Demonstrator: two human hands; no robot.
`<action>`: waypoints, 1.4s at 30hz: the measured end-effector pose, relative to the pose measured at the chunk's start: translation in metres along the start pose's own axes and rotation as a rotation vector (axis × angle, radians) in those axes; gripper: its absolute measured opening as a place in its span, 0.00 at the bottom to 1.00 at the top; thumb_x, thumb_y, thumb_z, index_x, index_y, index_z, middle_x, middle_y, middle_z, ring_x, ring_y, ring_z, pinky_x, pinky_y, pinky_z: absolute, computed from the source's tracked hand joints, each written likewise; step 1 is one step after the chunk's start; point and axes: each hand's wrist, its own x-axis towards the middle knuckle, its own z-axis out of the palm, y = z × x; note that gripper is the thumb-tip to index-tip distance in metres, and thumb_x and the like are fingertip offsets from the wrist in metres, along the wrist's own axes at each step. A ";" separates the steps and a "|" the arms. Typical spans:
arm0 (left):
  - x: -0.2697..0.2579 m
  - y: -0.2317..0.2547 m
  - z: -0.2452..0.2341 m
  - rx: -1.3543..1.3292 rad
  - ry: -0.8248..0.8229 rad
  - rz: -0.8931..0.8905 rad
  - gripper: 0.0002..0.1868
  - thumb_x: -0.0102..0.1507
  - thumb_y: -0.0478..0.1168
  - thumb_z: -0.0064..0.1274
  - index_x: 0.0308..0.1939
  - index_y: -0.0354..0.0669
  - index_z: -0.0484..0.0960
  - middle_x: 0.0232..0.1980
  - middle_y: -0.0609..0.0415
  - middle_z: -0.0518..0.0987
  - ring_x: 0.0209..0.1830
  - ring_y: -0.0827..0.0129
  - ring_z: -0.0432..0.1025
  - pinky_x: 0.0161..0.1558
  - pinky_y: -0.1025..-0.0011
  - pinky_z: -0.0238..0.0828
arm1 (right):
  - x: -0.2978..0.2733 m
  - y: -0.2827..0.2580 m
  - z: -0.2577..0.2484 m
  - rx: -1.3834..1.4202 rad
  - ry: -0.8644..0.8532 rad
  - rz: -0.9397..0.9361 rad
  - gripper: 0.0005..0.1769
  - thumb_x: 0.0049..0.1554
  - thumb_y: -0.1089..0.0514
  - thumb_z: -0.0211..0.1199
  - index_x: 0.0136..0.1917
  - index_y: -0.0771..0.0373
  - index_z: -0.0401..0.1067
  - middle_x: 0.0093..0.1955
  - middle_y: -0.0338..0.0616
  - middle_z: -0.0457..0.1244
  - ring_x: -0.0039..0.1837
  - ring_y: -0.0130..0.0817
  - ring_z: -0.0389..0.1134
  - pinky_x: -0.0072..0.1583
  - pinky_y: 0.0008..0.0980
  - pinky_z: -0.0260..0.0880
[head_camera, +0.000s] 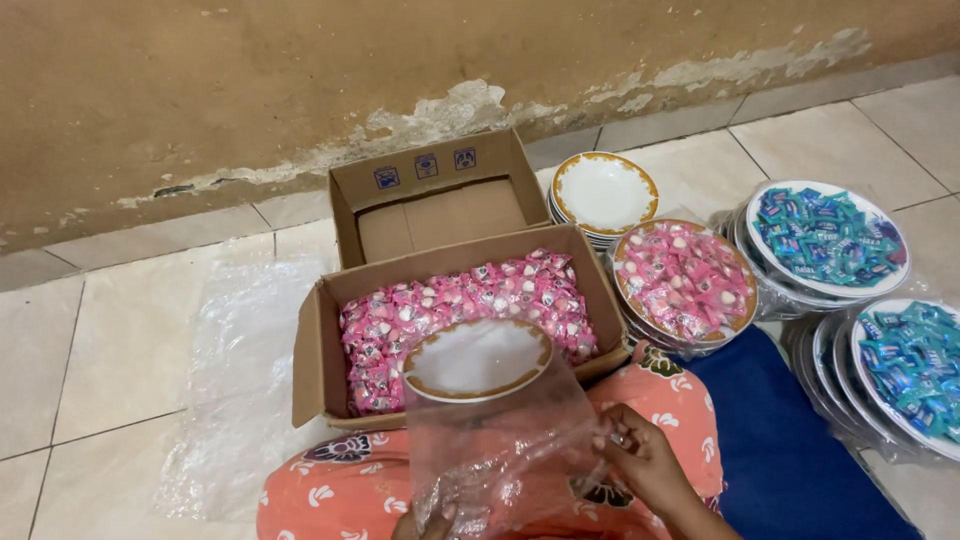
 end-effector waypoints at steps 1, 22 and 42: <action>-0.002 0.002 -0.002 0.000 0.001 -0.001 0.23 0.52 0.35 0.62 0.49 0.25 0.91 0.38 0.32 0.91 0.40 0.47 0.84 0.42 0.60 0.78 | -0.008 -0.003 -0.001 0.000 0.000 0.002 0.08 0.54 0.65 0.70 0.43 0.60 0.70 0.39 0.36 0.61 0.40 0.24 0.61 0.44 0.25 0.58; -0.062 0.057 -0.015 0.355 0.100 0.476 0.39 0.49 0.29 0.52 0.64 0.65 0.77 0.19 0.57 0.84 0.14 0.74 0.74 0.16 0.79 0.64 | -0.041 -0.025 -0.004 -0.063 0.253 0.123 0.07 0.59 0.67 0.61 0.51 0.63 0.73 0.41 0.44 0.66 0.38 0.27 0.64 0.35 0.30 0.72; 0.062 0.037 -0.007 -0.330 -0.536 0.009 0.12 0.60 0.23 0.54 0.48 0.28 0.81 0.20 0.44 0.74 0.16 0.66 0.67 0.22 0.65 0.71 | 0.020 -0.014 -0.020 0.635 -0.108 0.120 0.06 0.57 0.64 0.63 0.45 0.71 0.70 0.43 0.58 0.70 0.47 0.50 0.75 0.52 0.57 0.79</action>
